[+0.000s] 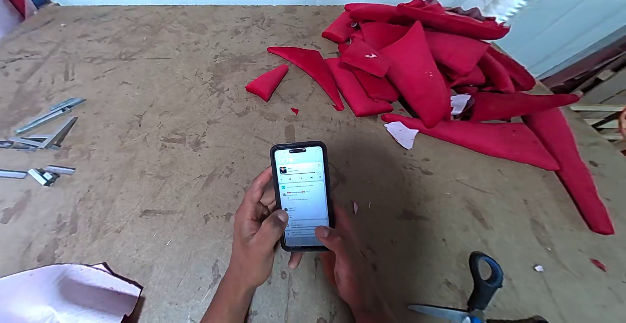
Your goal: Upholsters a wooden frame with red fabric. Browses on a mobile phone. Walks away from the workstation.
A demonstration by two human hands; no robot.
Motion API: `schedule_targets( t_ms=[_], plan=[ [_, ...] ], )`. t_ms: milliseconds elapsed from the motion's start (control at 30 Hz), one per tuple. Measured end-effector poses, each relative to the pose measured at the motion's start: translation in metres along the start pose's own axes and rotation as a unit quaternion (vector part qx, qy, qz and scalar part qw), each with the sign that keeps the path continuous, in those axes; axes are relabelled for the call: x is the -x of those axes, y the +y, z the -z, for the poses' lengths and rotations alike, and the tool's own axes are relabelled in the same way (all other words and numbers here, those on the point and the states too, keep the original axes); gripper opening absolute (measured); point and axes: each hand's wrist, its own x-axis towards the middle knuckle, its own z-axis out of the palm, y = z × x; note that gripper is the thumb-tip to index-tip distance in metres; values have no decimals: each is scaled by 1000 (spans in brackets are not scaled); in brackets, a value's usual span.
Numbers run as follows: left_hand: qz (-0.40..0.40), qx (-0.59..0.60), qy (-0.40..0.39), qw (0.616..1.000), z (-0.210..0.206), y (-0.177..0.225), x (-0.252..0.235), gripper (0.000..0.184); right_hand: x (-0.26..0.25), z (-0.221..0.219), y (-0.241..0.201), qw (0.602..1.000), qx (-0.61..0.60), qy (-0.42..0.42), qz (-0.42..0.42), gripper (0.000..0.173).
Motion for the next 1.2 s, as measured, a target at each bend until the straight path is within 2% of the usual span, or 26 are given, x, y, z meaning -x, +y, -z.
schedule_targets(
  t_ms=[167,300,533,633,767,900,1100,1200],
  plan=[
    [25,21,-95,995,1,4,-1,77,0,7,-5,997,-79,13,0,50],
    [32,6,-117,993,-3,5,-2,84,1,11,-7,996,-84,16,3,46],
    [27,-9,-87,996,-2,4,0,85,0,8,-10,999,-44,-2,3,50],
    [25,-33,-53,998,-5,4,0,82,0,7,-9,999,-31,3,6,45],
    [16,-19,-64,998,-3,3,0,82,-2,3,-8,999,-20,30,11,38],
    [11,-19,-60,998,-1,4,0,79,1,3,-9,1000,-5,-4,-1,54],
    [3,-29,-44,999,-1,5,-1,78,-1,7,-6,998,-35,-45,7,44],
    [8,-40,-27,999,-4,6,-1,79,0,5,-6,999,-24,-36,5,48]
  ],
)
